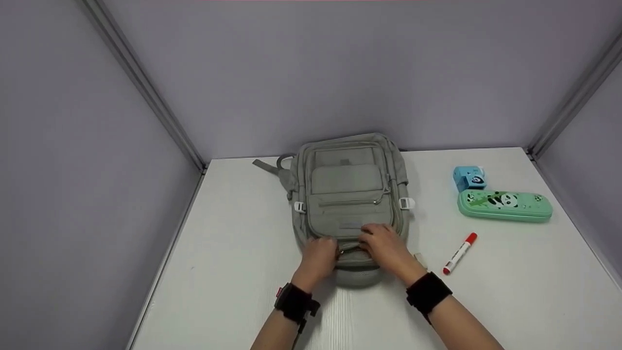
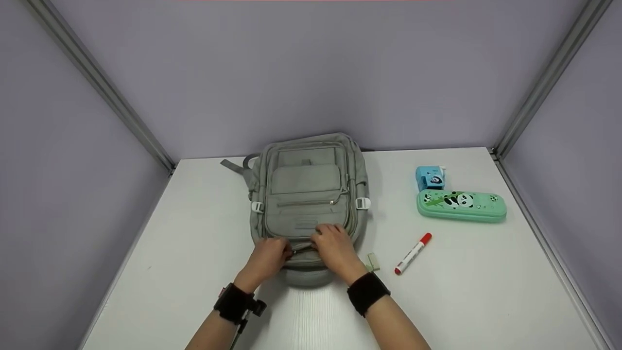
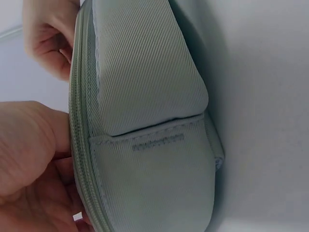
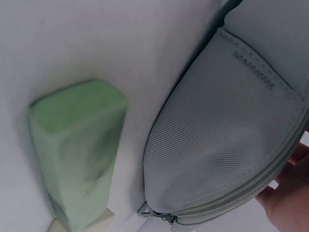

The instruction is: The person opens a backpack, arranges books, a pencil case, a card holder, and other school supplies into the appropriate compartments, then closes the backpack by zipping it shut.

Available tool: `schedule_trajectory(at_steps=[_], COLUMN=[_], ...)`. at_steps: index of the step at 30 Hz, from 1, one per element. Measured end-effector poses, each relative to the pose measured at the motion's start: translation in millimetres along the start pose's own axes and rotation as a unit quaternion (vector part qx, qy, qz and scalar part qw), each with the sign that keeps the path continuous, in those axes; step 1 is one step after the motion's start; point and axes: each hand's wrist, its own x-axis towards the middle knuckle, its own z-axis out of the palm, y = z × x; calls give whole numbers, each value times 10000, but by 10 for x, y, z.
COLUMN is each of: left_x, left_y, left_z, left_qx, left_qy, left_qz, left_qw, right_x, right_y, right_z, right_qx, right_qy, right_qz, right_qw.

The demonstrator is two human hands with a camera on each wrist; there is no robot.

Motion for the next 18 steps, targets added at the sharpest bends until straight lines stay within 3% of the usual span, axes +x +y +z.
schedule_trajectory(at_steps=[5, 10, 18], left_x=[-38, -52, -84], left_y=[6, 23, -28], left_z=[-23, -38, -77], left_qx=[-738, -1256, -1137], left_qy=[456, 707, 1383], left_qz=[-100, -342, -203], left_qw=[9962, 9890, 9836], right_x=[15, 22, -26], right_y=[21, 35, 56], right_z=[7, -22, -64], right_qx=[179, 469, 799], right_qy=[634, 896, 786], right_qz=[-243, -214, 66], right_qw=[9975, 9946, 9937])
